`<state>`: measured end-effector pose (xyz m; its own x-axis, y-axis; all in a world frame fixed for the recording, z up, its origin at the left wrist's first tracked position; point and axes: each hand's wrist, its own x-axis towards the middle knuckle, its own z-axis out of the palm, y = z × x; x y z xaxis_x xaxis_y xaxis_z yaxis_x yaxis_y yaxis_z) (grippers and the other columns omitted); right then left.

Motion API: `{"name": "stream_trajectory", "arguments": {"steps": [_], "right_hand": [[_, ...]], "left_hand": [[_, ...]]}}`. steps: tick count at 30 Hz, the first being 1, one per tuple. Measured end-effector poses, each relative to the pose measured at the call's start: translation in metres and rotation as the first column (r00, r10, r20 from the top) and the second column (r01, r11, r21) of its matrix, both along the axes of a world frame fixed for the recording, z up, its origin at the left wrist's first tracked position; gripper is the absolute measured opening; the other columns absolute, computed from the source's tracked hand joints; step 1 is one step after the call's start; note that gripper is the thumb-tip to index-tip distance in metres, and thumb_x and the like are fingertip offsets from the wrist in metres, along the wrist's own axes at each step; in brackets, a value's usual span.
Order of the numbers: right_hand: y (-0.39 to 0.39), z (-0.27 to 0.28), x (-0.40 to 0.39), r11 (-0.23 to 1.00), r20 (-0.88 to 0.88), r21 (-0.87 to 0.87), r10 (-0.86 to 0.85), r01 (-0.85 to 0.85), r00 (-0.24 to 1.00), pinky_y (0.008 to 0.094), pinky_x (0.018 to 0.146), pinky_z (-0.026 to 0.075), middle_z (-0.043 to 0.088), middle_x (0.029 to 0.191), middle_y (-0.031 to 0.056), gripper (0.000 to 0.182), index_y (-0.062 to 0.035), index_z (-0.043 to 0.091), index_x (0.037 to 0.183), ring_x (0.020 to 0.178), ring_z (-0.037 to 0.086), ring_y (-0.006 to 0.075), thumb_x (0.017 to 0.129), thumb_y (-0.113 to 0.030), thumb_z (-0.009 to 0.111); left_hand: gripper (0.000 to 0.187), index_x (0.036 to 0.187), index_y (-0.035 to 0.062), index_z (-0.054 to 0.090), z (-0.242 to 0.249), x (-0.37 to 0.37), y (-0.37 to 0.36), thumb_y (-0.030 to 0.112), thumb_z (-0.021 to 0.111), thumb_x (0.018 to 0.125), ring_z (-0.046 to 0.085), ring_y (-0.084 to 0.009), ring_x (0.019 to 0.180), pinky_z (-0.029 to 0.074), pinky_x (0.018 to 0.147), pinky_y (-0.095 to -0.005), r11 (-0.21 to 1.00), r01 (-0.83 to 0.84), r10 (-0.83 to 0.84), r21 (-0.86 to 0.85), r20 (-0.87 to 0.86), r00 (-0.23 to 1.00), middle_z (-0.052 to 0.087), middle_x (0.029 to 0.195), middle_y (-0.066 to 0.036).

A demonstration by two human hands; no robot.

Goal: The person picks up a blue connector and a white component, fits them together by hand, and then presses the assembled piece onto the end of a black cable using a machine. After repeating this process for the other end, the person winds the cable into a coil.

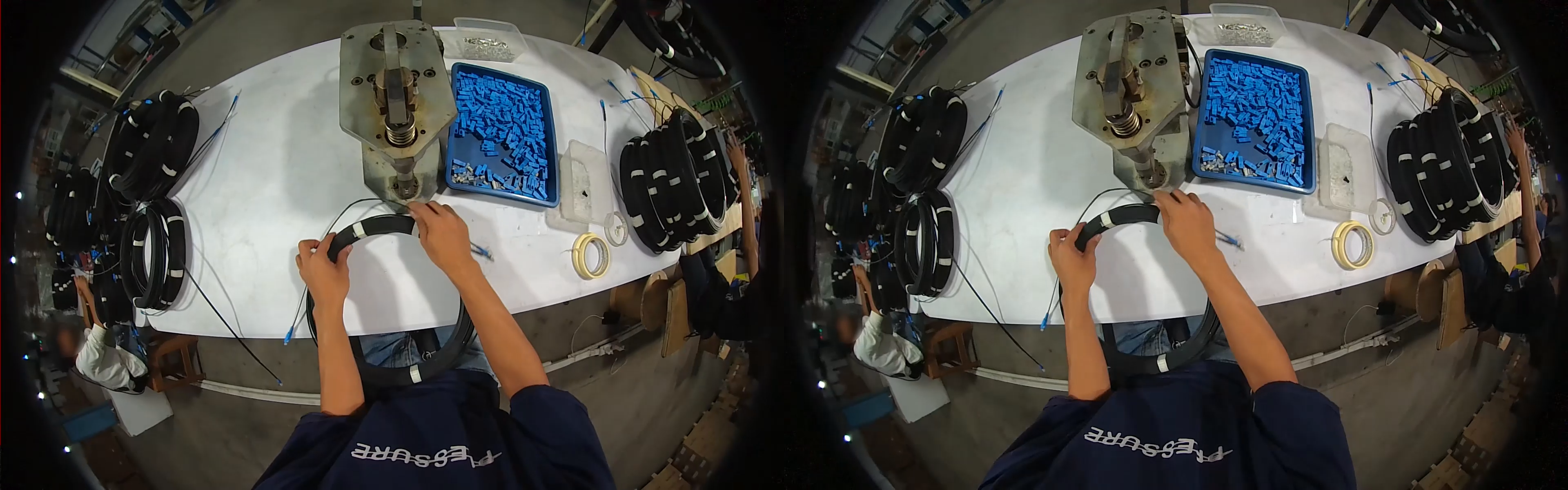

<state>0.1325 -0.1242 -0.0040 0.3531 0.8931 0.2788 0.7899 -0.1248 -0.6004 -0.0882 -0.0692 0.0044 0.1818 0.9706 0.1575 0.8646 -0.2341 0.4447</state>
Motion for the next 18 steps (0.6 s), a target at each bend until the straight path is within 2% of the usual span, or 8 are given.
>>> {"name": "stream_trajectory", "arguments": {"steps": [2,4,6,7,10,13,15,18], "right_hand": [[0.002,-0.005,-0.005,0.997,0.133,0.014,0.074,-0.076,0.988,0.0414,0.072,0.053,0.064,0.093,0.0065,0.026,-0.0122,0.066,0.11,0.085,0.063,0.0293,0.084,-0.009,0.06],[0.006,-0.006,-0.004,0.992,0.136,0.042,0.114,-0.121,0.984,0.0413,0.071,0.053,0.063,0.092,0.0064,0.028,-0.0124,0.066,0.11,0.085,0.062,0.0289,0.084,-0.006,0.059],[0.008,-0.004,-0.003,0.984,0.145,0.067,0.157,-0.168,0.977,0.0411,0.071,0.052,0.061,0.092,0.0063,0.03,-0.0126,0.065,0.111,0.086,0.061,0.0285,0.083,-0.004,0.059],[0.009,-0.001,-0.002,0.977,0.192,0.056,0.193,-0.208,0.962,0.0405,0.072,0.052,0.06,0.093,0.0059,0.032,-0.0129,0.064,0.112,0.087,0.06,0.028,0.082,-0.003,0.059],[0.011,0.0,-0.002,0.96,0.267,0.016,0.266,-0.28,0.926,0.0402,0.074,0.052,0.059,0.097,0.0059,0.035,-0.0137,0.063,0.114,0.092,0.06,0.0272,0.081,-0.004,0.059],[0.013,0.0,-0.002,0.951,0.316,0.024,0.285,-0.308,0.905,0.0403,0.075,0.053,0.059,0.099,0.0064,0.034,-0.0142,0.062,0.113,0.095,0.06,0.0267,0.08,-0.007,0.061],[0.014,-0.001,-0.003,0.948,0.313,0.128,0.241,-0.293,0.918,0.0398,0.07,0.053,0.058,0.095,0.0062,0.028,-0.0133,0.064,0.109,0.09,0.062,0.0267,0.081,-0.01,0.064],[0.012,-0.004,-0.003,0.969,0.233,0.132,0.177,-0.211,0.956,0.0399,0.067,0.054,0.059,0.092,0.0059,0.023,-0.0116,0.065,0.107,0.084,0.062,0.0276,0.084,-0.015,0.066]], "left_hand": [[0.038,0.113,0.0054,0.071,0.003,-0.006,-0.002,0.023,0.078,0.08,0.053,-0.0329,0.096,0.044,0.086,-0.044,1.0,0.018,-0.017,-0.021,0.049,0.999,0.053,0.101,-0.014],[0.038,0.112,0.0055,0.072,0.004,-0.014,0.002,0.022,0.079,0.079,0.053,-0.0326,0.095,0.044,0.086,-0.0438,0.998,0.057,-0.058,0.006,0.077,0.995,0.053,0.102,-0.014],[0.044,0.118,0.0051,0.069,0.009,-0.019,0.011,0.021,0.079,0.077,0.05,-0.0334,0.095,0.044,0.086,-0.044,0.971,0.237,-0.235,-0.022,0.062,0.97,0.053,0.105,-0.014],[0.044,0.118,0.0051,0.069,0.012,-0.014,0.015,0.021,0.079,0.077,0.05,-0.0334,0.095,0.044,0.086,-0.044,0.972,0.236,-0.234,-0.021,0.066,0.97,0.053,0.105,-0.014],[0.058,0.129,0.0063,0.06,0.025,0.01,0.031,0.02,0.08,0.076,0.05,-0.0338,0.103,0.043,0.09,-0.0438,0.932,0.344,-0.353,0.112,0.07,0.933,0.053,0.11,-0.014],[0.072,0.138,0.0091,0.05,0.029,0.037,0.04,0.02,0.081,0.074,0.048,-0.0342,0.115,0.042,0.094,-0.0422,0.826,0.496,-0.488,0.266,-0.101,0.867,0.053,0.117,-0.015],[0.072,0.139,0.0079,0.048,0.006,0.043,0.05,0.027,0.079,0.077,0.05,-0.0328,0.112,0.041,0.096,-0.0451,0.711,0.676,-0.618,0.192,-0.286,0.732,0.054,0.115,-0.013],[0.06,0.135,0.0069,0.051,-0.005,0.042,0.046,0.03,0.072,0.083,0.053,-0.0322,0.109,0.04,0.097,-0.0457,0.743,0.661,-0.634,0.106,-0.207,0.746,0.056,0.114,-0.012]]}}
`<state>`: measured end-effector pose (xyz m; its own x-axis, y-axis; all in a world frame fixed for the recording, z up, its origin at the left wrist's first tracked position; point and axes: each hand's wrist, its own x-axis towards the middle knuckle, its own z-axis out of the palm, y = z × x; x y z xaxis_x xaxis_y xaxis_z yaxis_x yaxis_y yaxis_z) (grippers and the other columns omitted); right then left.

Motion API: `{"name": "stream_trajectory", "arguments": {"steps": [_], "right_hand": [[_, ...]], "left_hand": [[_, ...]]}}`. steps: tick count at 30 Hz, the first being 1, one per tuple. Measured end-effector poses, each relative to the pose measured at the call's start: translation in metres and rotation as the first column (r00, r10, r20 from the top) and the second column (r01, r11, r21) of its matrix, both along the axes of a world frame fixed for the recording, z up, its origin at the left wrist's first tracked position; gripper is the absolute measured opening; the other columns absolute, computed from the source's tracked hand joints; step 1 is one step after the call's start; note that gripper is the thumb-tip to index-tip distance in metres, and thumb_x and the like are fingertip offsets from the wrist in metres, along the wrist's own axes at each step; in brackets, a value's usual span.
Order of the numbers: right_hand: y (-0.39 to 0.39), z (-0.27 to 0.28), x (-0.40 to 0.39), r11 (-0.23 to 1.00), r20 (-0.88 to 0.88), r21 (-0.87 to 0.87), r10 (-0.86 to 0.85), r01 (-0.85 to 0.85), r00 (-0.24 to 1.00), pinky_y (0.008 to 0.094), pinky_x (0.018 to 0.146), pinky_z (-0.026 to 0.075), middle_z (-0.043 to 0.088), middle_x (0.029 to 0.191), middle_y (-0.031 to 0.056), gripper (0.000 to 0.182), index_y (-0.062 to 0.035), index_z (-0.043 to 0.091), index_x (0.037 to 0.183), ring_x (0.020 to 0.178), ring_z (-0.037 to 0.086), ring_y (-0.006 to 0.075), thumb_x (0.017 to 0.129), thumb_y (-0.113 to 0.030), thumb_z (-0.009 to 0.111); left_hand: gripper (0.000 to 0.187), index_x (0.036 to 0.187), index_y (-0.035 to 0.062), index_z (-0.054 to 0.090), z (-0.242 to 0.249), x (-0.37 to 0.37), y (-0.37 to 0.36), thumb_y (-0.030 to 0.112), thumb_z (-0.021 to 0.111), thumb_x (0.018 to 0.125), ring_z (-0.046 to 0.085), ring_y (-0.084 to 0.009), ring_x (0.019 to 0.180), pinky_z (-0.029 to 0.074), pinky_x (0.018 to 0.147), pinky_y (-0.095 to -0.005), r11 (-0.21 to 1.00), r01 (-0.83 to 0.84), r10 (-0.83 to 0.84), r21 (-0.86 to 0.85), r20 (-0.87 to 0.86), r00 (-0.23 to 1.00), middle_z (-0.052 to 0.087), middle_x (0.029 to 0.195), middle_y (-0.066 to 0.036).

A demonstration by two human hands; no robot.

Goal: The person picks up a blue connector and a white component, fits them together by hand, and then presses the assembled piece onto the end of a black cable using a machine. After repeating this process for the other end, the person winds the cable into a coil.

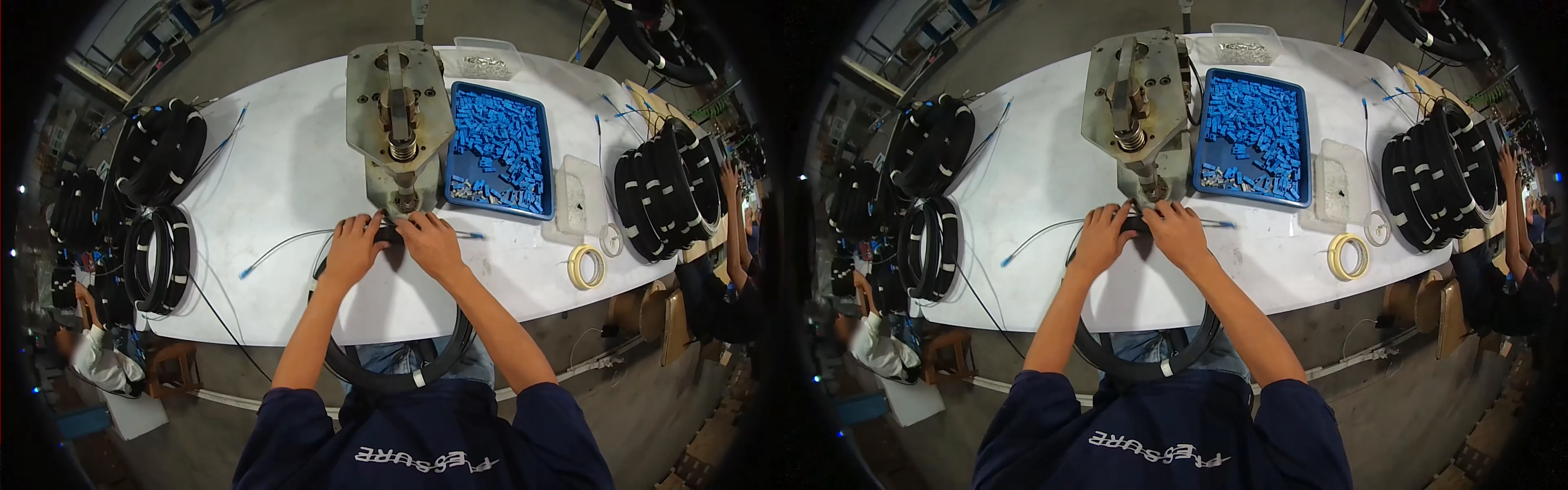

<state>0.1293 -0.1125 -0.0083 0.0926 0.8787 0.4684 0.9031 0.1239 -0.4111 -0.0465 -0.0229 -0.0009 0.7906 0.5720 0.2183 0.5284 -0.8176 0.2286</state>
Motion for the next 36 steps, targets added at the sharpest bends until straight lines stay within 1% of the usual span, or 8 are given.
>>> {"name": "stream_trajectory", "arguments": {"steps": [4,11,16,23,24,26,29,36], "right_hand": [[-0.021,0.011,0.0,0.991,-0.067,-0.053,-0.123,0.12,0.99,0.0423,0.067,0.052,0.06,0.089,0.0065,0.028,-0.0105,0.065,0.106,0.081,0.063,0.0291,0.087,-0.03,0.069],[-0.023,0.002,0.007,0.974,-0.003,-0.163,-0.157,0.154,0.988,0.0428,0.069,0.051,0.058,0.095,0.0083,0.037,-0.0122,0.064,0.108,0.085,0.06,0.0308,0.083,-0.039,0.071],[-0.003,0.006,0.01,0.993,-0.025,0.011,0.114,-0.114,0.993,0.0418,0.081,0.048,0.057,0.097,0.0052,0.04,-0.0117,0.065,0.109,0.092,0.054,0.0282,0.079,-0.035,0.076],[-0.019,0.004,0.009,0.991,-0.002,-0.132,-0.036,0.035,0.999,0.0451,0.083,0.044,0.058,0.102,0.0069,0.049,-0.0099,0.065,0.111,0.097,0.053,0.0295,0.075,-0.04,0.078],[-0.021,0.005,0.009,0.991,-0.003,-0.132,-0.03,0.029,1.0,0.0451,0.083,0.044,0.058,0.102,0.0069,0.049,-0.0099,0.065,0.111,0.097,0.053,0.0295,0.075,-0.04,0.078],[-0.026,0.006,0.011,0.975,0.03,-0.192,-0.104,0.108,0.994,0.0439,0.081,0.044,0.058,0.098,0.0054,0.048,-0.0115,0.067,0.108,0.095,0.053,0.029,0.073,-0.043,0.08],[-0.02,0.003,0.012,0.979,0.012,-0.181,-0.093,0.093,0.996,0.0438,0.083,0.045,0.058,0.099,0.0055,0.051,-0.0112,0.067,0.106,0.096,0.053,0.0295,0.07,-0.043,0.082],[-0.008,0.008,0.022,0.994,-0.007,-0.075,-0.078,0.077,0.997,0.0448,0.086,0.046,0.059,0.098,0.0067,0.06,-0.0106,0.066,0.108,0.098,0.055,0.0312,0.064,-0.048,0.084]], "left_hand": [[0.048,0.122,0.0042,0.057,-0.004,-0.001,-0.013,0.034,0.069,0.086,0.054,-0.0309,0.096,0.041,0.09,-0.0461,0.983,-0.134,0.143,0.122,-0.066,0.988,0.056,0.102,-0.01],[0.042,0.114,0.006,0.062,-0.001,-0.01,-0.023,0.034,0.071,0.084,0.055,-0.0312,0.095,0.042,0.088,-0.0458,0.946,-0.319,0.32,0.066,-0.005,0.947,0.057,0.101,-0.01],[0.039,0.107,0.0047,0.067,0.009,-0.027,-0.035,0.031,0.077,0.08,0.058,-0.0336,0.097,0.045,0.084,-0.047,0.842,-0.503,0.523,-0.193,0.066,0.85,0.062,0.101,-0.011],[0.049,0.115,0.0038,0.066,0.033,-0.041,-0.005,0.033,0.08,0.079,0.06,-0.0306,0.093,0.048,0.083,-0.045,0.97,-0.237,0.24,-0.052,0.067,0.968,0.061,0.098,-0.013],[0.049,0.115,0.0038,0.066,0.028,-0.043,-0.005,0.033,0.08,0.079,0.06,-0.0306,0.093,0.048,0.083,-0.045,0.969,-0.243,0.246,-0.052,0.066,0.967,0.061,0.098,-0.013],[0.051,0.116,0.0049,0.065,0.014,-0.047,-0.007,0.038,0.078,0.08,0.057,-0.0341,0.093,0.048,0.081,-0.045,0.88,-0.298,0.344,-0.371,0.061,0.937,0.058,0.096,-0.014],[0.049,0.115,0.0034,0.067,0.012,-0.046,-0.017,0.039,0.076,0.082,0.058,-0.034,0.088,0.049,0.074,-0.0436,0.925,-0.339,0.347,-0.174,0.015,0.938,0.058,0.093,-0.014],[0.045,0.109,0.0044,0.071,0.016,-0.047,-0.041,0.041,0.074,0.083,0.058,-0.0325,0.084,0.049,0.071,-0.0446,0.824,-0.52,0.542,-0.223,0.044,0.839,0.058,0.089,-0.013]]}}
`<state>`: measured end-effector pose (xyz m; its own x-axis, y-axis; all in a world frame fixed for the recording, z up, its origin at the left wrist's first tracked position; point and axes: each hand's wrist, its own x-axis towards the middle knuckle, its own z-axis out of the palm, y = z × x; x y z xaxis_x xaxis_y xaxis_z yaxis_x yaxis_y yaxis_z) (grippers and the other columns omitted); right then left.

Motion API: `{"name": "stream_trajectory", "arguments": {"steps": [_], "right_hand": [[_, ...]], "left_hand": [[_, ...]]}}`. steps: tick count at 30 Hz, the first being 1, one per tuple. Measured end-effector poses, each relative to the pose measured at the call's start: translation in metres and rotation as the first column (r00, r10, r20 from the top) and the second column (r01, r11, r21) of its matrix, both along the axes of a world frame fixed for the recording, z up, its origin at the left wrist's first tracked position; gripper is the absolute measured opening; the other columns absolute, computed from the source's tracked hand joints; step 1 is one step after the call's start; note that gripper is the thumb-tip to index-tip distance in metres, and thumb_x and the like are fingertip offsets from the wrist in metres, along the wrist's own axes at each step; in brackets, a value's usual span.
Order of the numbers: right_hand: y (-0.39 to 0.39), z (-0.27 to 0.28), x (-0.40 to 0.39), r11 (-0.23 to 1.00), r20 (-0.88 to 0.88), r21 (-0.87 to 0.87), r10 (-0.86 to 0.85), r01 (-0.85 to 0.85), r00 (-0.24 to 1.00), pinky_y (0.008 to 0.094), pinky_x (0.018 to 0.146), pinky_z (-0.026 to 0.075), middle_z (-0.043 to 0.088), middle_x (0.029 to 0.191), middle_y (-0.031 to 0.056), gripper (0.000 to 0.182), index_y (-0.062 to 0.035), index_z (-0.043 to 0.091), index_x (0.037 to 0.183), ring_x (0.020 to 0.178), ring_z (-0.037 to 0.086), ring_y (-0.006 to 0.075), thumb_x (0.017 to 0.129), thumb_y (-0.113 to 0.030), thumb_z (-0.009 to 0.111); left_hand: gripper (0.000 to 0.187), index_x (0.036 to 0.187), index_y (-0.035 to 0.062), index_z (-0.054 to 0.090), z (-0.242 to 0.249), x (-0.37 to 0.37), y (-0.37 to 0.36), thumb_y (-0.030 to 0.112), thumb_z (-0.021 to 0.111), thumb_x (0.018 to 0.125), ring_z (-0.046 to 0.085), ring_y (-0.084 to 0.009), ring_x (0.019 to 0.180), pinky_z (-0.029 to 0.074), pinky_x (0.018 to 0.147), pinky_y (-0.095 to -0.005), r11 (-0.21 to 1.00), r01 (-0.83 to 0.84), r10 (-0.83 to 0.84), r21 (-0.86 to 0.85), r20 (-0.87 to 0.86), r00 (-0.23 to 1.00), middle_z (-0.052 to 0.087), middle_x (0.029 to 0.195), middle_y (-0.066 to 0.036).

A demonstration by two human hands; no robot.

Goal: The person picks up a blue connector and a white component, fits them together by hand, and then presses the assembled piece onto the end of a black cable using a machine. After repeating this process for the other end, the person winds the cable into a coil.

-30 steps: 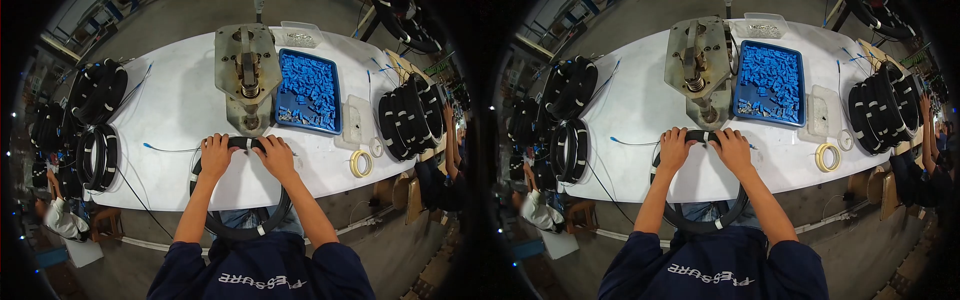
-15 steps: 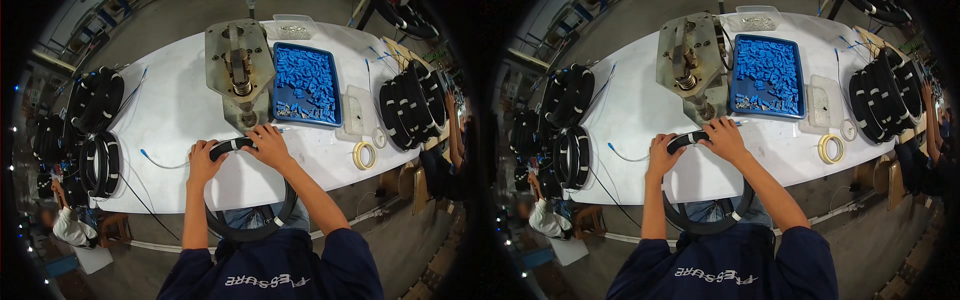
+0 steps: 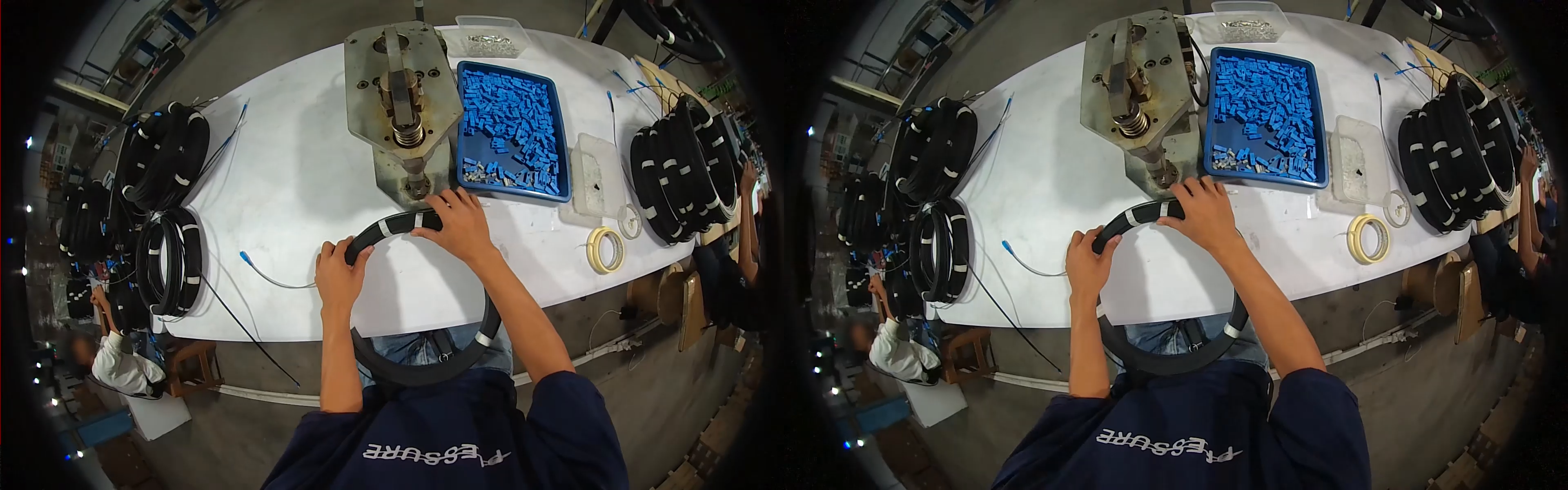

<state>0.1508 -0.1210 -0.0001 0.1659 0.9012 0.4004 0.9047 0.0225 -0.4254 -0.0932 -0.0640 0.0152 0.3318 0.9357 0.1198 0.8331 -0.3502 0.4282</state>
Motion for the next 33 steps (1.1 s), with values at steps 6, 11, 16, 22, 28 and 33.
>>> {"name": "stream_trajectory", "arguments": {"steps": [6,11,16,22,28,33], "right_hand": [[-0.021,-0.005,0.003,0.982,-0.074,-0.177,-0.073,0.059,0.995,0.046,0.084,0.047,0.059,0.101,0.0092,0.054,-0.0095,0.067,0.106,0.1,0.055,0.0315,0.073,-0.05,0.078],[-0.004,-0.008,0.006,0.998,-0.104,-0.045,0.05,-0.055,0.993,0.0455,0.088,0.047,0.057,0.104,0.0089,0.049,-0.0091,0.067,0.107,0.1,0.054,0.0316,0.075,-0.045,0.077],[-0.001,-0.008,0.009,0.982,-0.116,-0.06,0.171,-0.179,0.978,0.0444,0.091,0.046,0.056,0.104,0.0081,0.046,-0.0107,0.067,0.108,0.101,0.052,0.0319,0.075,-0.04,0.078],[-0.004,-0.004,0.009,0.985,-0.143,-0.049,0.154,-0.163,0.978,0.0445,0.089,0.048,0.057,0.105,0.0084,0.043,-0.0113,0.067,0.109,0.1,0.057,0.0324,0.076,-0.036,0.079],[0.011,-0.009,0.0,0.984,-0.186,-0.018,0.171,-0.177,0.968,0.0434,0.085,0.049,0.058,0.101,0.009,0.048,-0.0088,0.066,0.106,0.097,0.058,0.0321,0.07,-0.037,0.082],[0.018,-0.005,-0.001,0.976,-0.151,0.036,0.216,-0.213,0.965,0.0415,0.084,0.05,0.059,0.098,0.0089,0.047,-0.0072,0.064,0.099,0.096,0.058,0.0319,0.068,-0.037,0.084]], "left_hand": [[0.044,0.111,0.005,0.07,0.004,-0.01,-0.011,0.039,0.075,0.083,0.059,-0.032,0.083,0.049,0.072,-0.0443,0.987,-0.11,0.116,-0.115,0.051,0.992,0.06,0.089,-0.012],[0.056,0.121,0.0044,0.062,-0.005,-0.022,-0.009,0.042,0.076,0.081,0.061,-0.0335,0.088,0.049,0.074,-0.0453,0.988,-0.125,0.127,-0.092,0.023,0.992,0.06,0.096,-0.014],[0.068,0.128,0.0067,0.056,0.013,-0.006,0.02,0.045,0.078,0.077,0.055,-0.0353,0.108,0.045,0.09,-0.0482,0.996,0.082,-0.073,0.042,-0.185,0.98,0.055,0.117,-0.019],[0.055,0.127,0.0032,0.056,-0.001,0.036,0.046,0.029,0.075,0.082,0.052,-0.0376,0.107,0.045,0.092,-0.0458,0.827,0.558,-0.556,-0.071,0.051,0.83,0.054,0.118,-0.017],[0.038,0.12,0.0005,0.061,-0.007,0.022,0.025,0.021,0.069,0.088,0.052,-0.0373,0.094,0.047,0.084,-0.0462,0.926,0.377,-0.376,0.001,-0.083,0.923,0.054,0.106,-0.016],[0.041,0.119,0.002,0.064,-0.006,0.015,0.019,0.021,0.073,0.084,0.054,-0.036,0.093,0.046,0.082,-0.0452,0.971,0.234,-0.231,-0.05,0.047,0.972,0.056,0.1,-0.016]]}}
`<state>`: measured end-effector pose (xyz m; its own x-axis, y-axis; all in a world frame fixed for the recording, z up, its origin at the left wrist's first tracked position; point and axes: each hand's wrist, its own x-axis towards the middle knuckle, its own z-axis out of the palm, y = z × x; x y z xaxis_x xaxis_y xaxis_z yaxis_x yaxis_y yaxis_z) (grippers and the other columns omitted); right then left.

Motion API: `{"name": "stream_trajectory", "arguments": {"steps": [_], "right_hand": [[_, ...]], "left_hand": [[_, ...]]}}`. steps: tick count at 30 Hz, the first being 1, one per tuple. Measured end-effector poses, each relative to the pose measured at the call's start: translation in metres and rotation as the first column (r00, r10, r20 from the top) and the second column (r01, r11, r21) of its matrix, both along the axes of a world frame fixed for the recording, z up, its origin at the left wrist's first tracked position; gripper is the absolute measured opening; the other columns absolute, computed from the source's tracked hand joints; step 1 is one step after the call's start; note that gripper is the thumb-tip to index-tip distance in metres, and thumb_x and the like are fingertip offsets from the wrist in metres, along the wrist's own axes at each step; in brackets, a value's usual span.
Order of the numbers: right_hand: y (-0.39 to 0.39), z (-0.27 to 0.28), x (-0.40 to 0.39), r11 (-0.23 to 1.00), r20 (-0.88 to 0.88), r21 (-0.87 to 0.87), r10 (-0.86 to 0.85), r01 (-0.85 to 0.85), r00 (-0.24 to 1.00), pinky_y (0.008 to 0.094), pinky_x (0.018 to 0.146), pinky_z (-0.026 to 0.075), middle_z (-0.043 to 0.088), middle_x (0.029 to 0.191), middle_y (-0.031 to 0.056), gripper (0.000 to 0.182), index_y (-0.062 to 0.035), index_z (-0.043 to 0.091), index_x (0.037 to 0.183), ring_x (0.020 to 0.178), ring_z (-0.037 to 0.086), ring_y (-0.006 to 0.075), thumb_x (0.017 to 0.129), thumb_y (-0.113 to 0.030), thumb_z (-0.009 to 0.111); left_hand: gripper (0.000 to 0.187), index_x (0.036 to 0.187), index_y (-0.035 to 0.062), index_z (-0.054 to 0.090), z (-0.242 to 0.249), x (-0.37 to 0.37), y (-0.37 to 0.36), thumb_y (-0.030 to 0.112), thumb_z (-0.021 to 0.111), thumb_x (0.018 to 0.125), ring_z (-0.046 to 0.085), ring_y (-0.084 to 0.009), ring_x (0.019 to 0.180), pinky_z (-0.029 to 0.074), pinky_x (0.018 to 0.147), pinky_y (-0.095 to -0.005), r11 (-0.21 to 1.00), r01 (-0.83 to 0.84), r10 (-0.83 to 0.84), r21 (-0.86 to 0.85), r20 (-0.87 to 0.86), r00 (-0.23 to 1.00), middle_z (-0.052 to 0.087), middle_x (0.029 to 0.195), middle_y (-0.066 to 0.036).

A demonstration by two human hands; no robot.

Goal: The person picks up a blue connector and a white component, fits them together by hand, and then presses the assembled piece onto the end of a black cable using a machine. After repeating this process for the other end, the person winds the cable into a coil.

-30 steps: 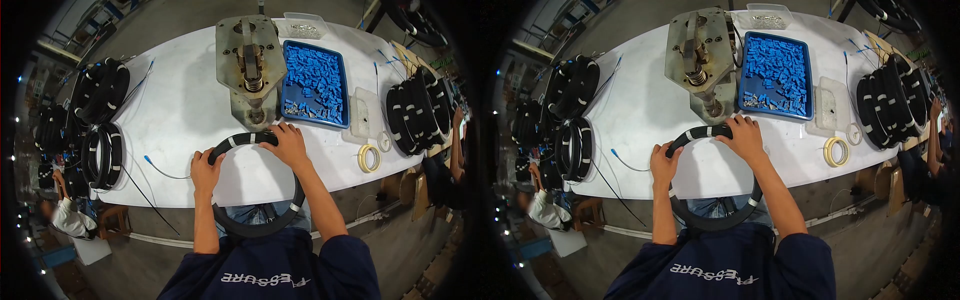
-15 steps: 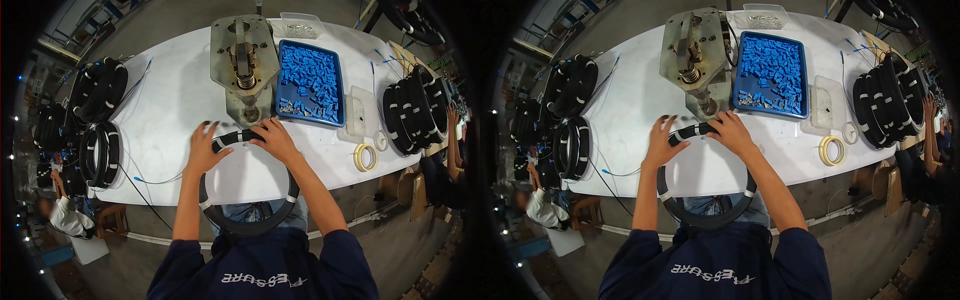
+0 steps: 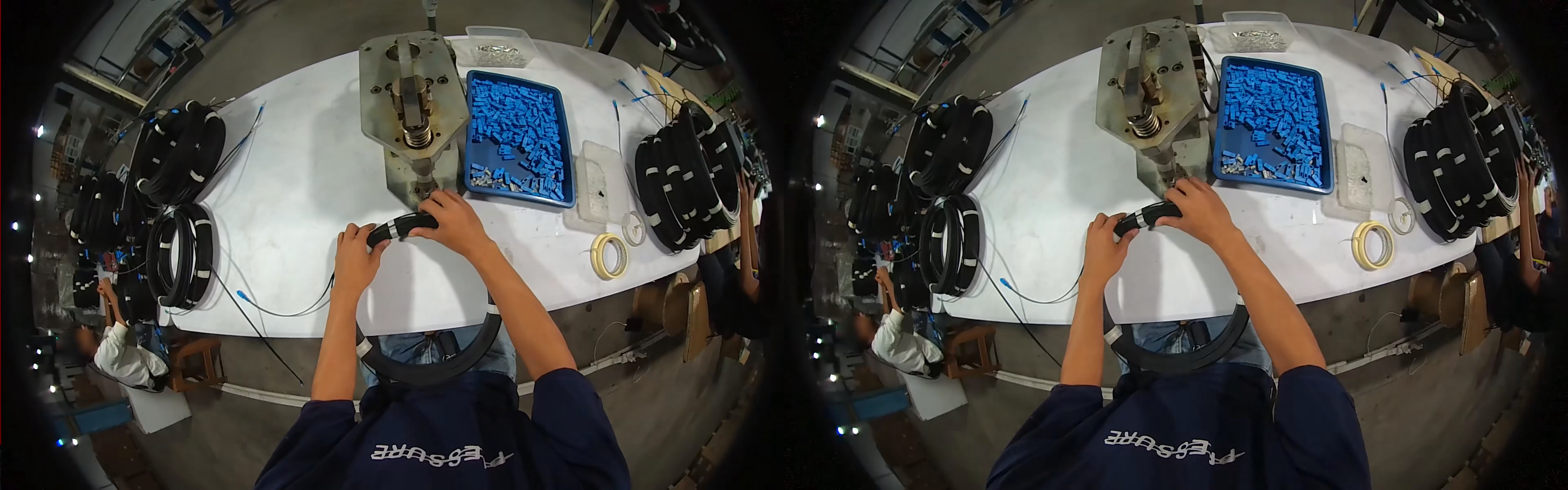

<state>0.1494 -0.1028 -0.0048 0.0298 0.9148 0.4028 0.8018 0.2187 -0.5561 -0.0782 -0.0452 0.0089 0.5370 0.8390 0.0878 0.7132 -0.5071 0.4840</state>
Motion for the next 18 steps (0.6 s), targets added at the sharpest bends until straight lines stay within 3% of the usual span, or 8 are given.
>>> {"name": "stream_trajectory", "arguments": {"steps": [3,5,7,8,9,12,14,18], "right_hand": [[-0.003,0.002,0.004,0.998,-0.04,0.037,0.048,-0.046,0.998,0.0404,0.081,0.051,0.059,0.095,0.0099,0.039,-0.0058,0.064,0.095,0.091,0.059,0.0316,0.073,-0.032,0.082],[-0.004,0.003,0.004,0.997,-0.211,0.066,0.042,-0.029,0.976,0.0405,0.078,0.051,0.06,0.092,0.011,0.027,-0.0037,0.064,0.093,0.088,0.059,0.0316,0.08,-0.023,0.078],[-0.004,0.007,0.005,0.996,-0.232,0.086,0.04,-0.021,0.972,0.0401,0.076,0.05,0.063,0.092,0.0123,0.019,-0.0015,0.064,0.097,0.082,0.06,0.0315,0.085,-0.015,0.073],[-0.004,0.009,0.004,1.0,-0.365,0.003,-0.003,0.004,0.931,0.039,0.074,0.05,0.064,0.093,0.0127,0.019,-0.0014,0.065,0.099,0.08,0.061,0.0308,0.085,-0.014,0.073],[-0.004,0.01,0.004,0.996,-0.489,-0.084,-0.058,0.019,0.87,0.038,0.072,0.05,0.065,0.094,0.0131,0.02,-0.0014,0.066,0.1,0.079,0.062,0.0302,0.086,-0.013,0.073],[-0.008,0.012,0.01,0.991,-0.542,-0.129,-0.096,0.03,0.835,0.0347,0.069,0.049,0.068,0.094,0.013,0.019,-0.001,0.067,0.102,0.077,0.063,0.0266,0.086,-0.011,0.072],[-0.011,0.012,0.013,0.983,-0.551,-0.166,-0.161,0.082,0.819,0.0336,0.069,0.049,0.068,0.093,0.0125,0.018,-0.0008,0.068,0.101,0.078,0.064,0.0243,0.086,-0.01,0.072],[-0.012,0.006,0.012,0.963,-0.651,-0.214,-0.264,0.162,0.712,0.031,0.069,0.048,0.07,0.088,0.0119,0.016,0.0008,0.067,0.099,0.076,0.064,0.0181,0.086,-0.008,0.071]], "left_hand": [[0.046,0.121,0.0033,0.064,0.008,0.003,0.009,0.02,0.077,0.08,0.057,-0.0337,0.092,0.047,0.081,-0.0418,0.999,0.012,-0.011,-0.045,0.039,0.999,0.059,0.097,-0.015],[0.047,0.122,0.0042,0.064,0.015,0.009,0.014,0.019,0.078,0.08,0.059,-0.0332,0.091,0.047,0.081,-0.0411,0.973,0.207,-0.216,0.102,0.094,0.972,0.061,0.099,-0.014],[0.042,0.119,0.0046,0.066,0.016,0.023,0.019,0.018,0.077,0.081,0.059,-0.032,0.09,0.048,0.08,-0.0402,0.964,0.259,-0.266,0.064,0.155,0.952,0.062,0.1,-0.014],[0.037,0.116,0.0049,0.068,0.017,0.031,0.023,0.017,0.076,0.083,0.06,-0.0308,0.089,0.049,0.079,-0.0394,0.949,0.313,-0.313,0.033,0.213,0.926,0.063,0.1,-0.013],[0.037,0.116,0.0049,0.068,0.017,0.036,0.027,0.017,0.076,0.083,0.06,-0.0308,0.089,0.049,0.079,-0.0394,0.948,0.318,-0.317,0.031,0.214,0.924,0.063,0.1,-0.013],[0.024,0.108,0.0037,0.071,0.013,0.05,0.04,0.013,0.073,0.086,0.062,-0.0256,0.083,0.049,0.073,-0.0352,0.927,0.354,-0.325,-0.121,0.208,0.922,0.065,0.092,-0.011],[0.019,0.102,0.0038,0.073,-0.002,0.052,0.048,0.015,0.071,0.087,0.063,-0.0245,0.074,0.049,0.067,-0.0327,0.932,0.31,-0.207,-0.185,0.428,0.88,0.066,0.086,-0.012],[0.017,0.103,0.0006,0.071,0.0,0.057,0.05,0.007,0.071,0.087,0.057,-0.0171,0.069,0.047,0.063,-0.0303,0.918,0.255,-0.129,-0.305,0.378,0.917,0.064,0.081,-0.009]]}}
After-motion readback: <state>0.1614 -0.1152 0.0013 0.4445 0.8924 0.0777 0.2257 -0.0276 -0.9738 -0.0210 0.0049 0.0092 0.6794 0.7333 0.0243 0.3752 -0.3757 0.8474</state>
